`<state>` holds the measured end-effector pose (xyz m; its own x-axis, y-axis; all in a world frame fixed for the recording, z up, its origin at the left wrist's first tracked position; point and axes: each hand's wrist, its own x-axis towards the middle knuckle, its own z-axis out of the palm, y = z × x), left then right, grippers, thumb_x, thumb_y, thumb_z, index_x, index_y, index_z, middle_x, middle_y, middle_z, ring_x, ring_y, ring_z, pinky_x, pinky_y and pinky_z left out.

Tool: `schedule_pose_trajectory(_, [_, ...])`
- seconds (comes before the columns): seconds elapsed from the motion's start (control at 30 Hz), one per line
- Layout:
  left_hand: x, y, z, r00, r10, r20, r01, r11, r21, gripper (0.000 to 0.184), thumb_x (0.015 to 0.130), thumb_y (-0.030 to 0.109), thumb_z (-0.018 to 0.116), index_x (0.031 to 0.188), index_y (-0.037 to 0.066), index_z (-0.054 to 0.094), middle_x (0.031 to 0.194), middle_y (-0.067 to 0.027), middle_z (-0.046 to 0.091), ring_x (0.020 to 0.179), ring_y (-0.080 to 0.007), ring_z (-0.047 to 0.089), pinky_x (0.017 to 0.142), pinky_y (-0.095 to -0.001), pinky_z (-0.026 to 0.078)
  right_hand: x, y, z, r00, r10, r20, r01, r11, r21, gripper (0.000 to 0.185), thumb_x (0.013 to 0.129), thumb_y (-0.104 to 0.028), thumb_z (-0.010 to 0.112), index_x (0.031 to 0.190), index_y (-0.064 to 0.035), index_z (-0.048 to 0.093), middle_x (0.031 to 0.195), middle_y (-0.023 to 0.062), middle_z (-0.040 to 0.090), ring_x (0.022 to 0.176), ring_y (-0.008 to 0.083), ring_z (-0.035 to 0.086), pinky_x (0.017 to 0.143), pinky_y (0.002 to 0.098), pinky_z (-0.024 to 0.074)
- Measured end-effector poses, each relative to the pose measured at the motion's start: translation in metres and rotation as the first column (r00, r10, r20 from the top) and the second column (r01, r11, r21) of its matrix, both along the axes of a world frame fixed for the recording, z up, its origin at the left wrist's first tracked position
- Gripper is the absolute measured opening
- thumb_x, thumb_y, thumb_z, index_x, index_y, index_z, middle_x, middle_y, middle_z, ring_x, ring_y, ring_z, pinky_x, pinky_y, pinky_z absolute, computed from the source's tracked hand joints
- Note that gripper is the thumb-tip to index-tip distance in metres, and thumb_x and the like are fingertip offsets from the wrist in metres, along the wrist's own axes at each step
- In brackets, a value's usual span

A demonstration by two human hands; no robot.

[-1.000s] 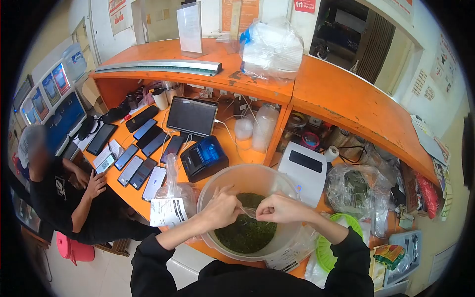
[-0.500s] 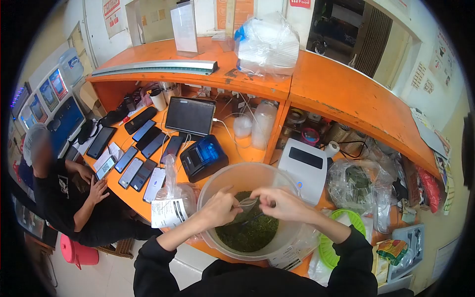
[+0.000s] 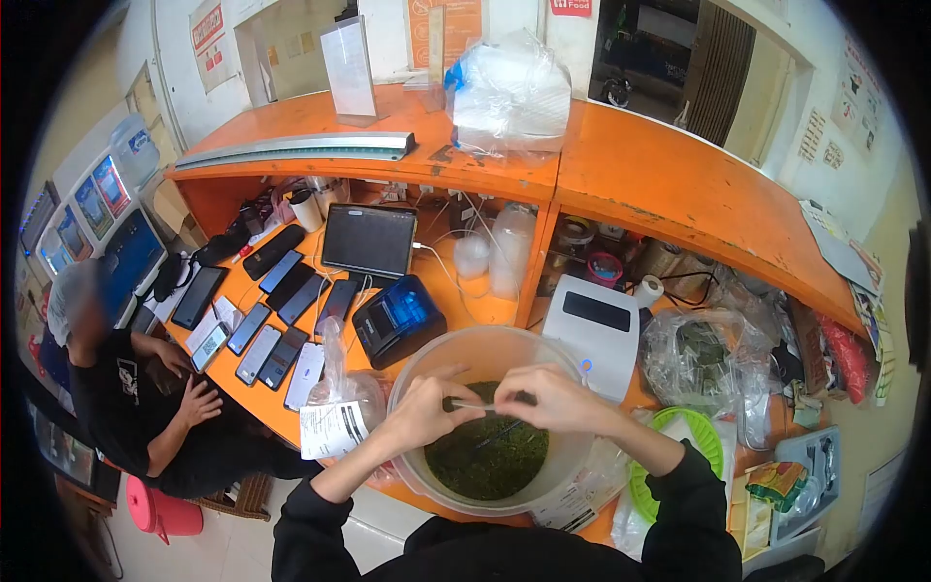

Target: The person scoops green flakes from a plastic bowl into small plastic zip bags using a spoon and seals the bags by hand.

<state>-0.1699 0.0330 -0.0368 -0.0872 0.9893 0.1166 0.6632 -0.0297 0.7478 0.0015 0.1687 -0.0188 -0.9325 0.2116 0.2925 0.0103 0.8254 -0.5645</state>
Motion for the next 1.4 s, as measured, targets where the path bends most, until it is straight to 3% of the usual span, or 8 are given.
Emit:
schedule_pose_trajectory(0.17, [0.005,-0.001,0.011,0.967,0.062,0.245,-0.059,0.998,-0.023,0.014,0.075,0.011,0.068,0.088,0.005,0.071,0.116,-0.0159,0.058,0.107,-0.0282,0.056,0.088,-0.0341,0.043,-0.003,-0.011,0.024,1.0,-0.002,0.011,0.006,0.942,-0.337,0.01,0.078,-0.01,0.064,0.083,-0.0013,0.062,0.079,0.0088,0.061,0.075,0.0216,0.059,0.072,0.0325,0.0454])
schedule_pose_trajectory(0.37, [0.006,-0.002,0.011,0.938,-0.077,0.338,-0.022,0.959,0.282,0.018,0.077,0.01,0.068,0.093,0.002,0.067,0.097,-0.0108,0.066,0.09,-0.0185,0.062,0.081,-0.0306,0.046,0.001,-0.007,0.014,0.997,0.001,-0.083,-0.045,0.85,-0.526,0.011,0.08,-0.007,0.065,0.086,0.0013,0.064,0.087,0.0068,0.062,0.08,0.0135,0.057,0.073,0.0274,0.0443])
schedule_pose_trajectory(0.47, [0.012,-0.009,0.013,0.893,0.043,0.448,-0.1,0.989,0.104,0.019,0.077,0.009,0.069,0.094,0.001,0.065,0.092,-0.0087,0.067,0.081,-0.0137,0.062,0.077,-0.0279,0.048,-0.001,-0.013,0.009,0.977,-0.046,-0.209,-0.086,0.809,-0.582,0.01,0.08,-0.004,0.065,0.088,0.0021,0.065,0.087,0.0072,0.062,0.082,0.0133,0.057,0.073,0.0265,0.044])
schedule_pose_trajectory(0.63, [0.023,-0.017,0.026,0.869,0.028,0.495,-0.104,0.986,0.128,0.018,0.08,0.007,0.066,0.097,0.0,0.065,0.089,-0.0071,0.068,0.076,-0.0091,0.06,0.07,-0.024,0.049,0.002,-0.023,0.004,0.951,-0.116,-0.286,-0.105,0.748,-0.656,0.011,0.079,0.002,0.064,0.089,0.0028,0.066,0.085,0.0091,0.062,0.081,0.0149,0.057,0.071,0.0255,0.0441])
schedule_pose_trajectory(0.77, [0.024,-0.022,0.023,0.72,0.024,0.693,-0.165,0.977,0.138,0.017,0.082,0.004,0.063,0.099,-0.001,0.065,0.091,-0.0068,0.067,0.077,-0.0076,0.06,0.072,-0.0227,0.049,0.007,-0.028,0.01,0.917,-0.144,-0.371,-0.052,0.881,-0.471,0.007,0.078,-0.001,0.064,0.085,0.002,0.066,0.083,0.009,0.063,0.077,0.0164,0.06,0.069,0.0251,0.0454])
schedule_pose_trajectory(1.07, [0.034,-0.024,0.028,0.892,0.0,0.452,-0.198,0.899,0.391,0.011,0.082,0.002,0.061,0.09,-0.002,0.068,0.089,-0.0105,0.069,0.082,-0.0128,0.064,0.075,-0.0245,0.049,0.006,-0.046,0.024,0.893,-0.159,-0.42,0.0,0.935,-0.355,0.008,0.076,0.001,0.065,0.084,0.0015,0.065,0.08,0.0095,0.065,0.075,0.0184,0.061,0.068,0.0268,0.046])
schedule_pose_trajectory(1.23, [0.034,-0.03,0.032,0.877,0.046,0.478,-0.194,0.945,0.264,0.014,0.083,0.001,0.059,0.093,-0.004,0.067,0.092,-0.012,0.068,0.086,-0.0155,0.064,0.08,-0.0261,0.048,0.009,-0.041,0.015,0.889,-0.131,-0.439,0.003,0.96,-0.28,0.007,0.076,0.001,0.064,0.083,-0.0003,0.066,0.077,0.0082,0.064,0.073,0.0191,0.06,0.067,0.0281,0.046])
schedule_pose_trajectory(1.4, [0.033,-0.021,0.029,0.906,-0.187,0.381,0.129,0.976,0.173,0.031,0.091,0.012,0.045,0.117,-0.004,0.054,0.123,-0.0178,0.054,0.112,-0.0244,0.053,0.097,-0.033,0.038,0.039,-0.034,0.003,0.816,-0.308,-0.49,0.325,0.944,-0.053,0.013,0.076,0.006,0.059,0.086,-0.0009,0.064,0.076,0.0072,0.066,0.062,0.015,0.06,0.059,0.0264,0.0435])
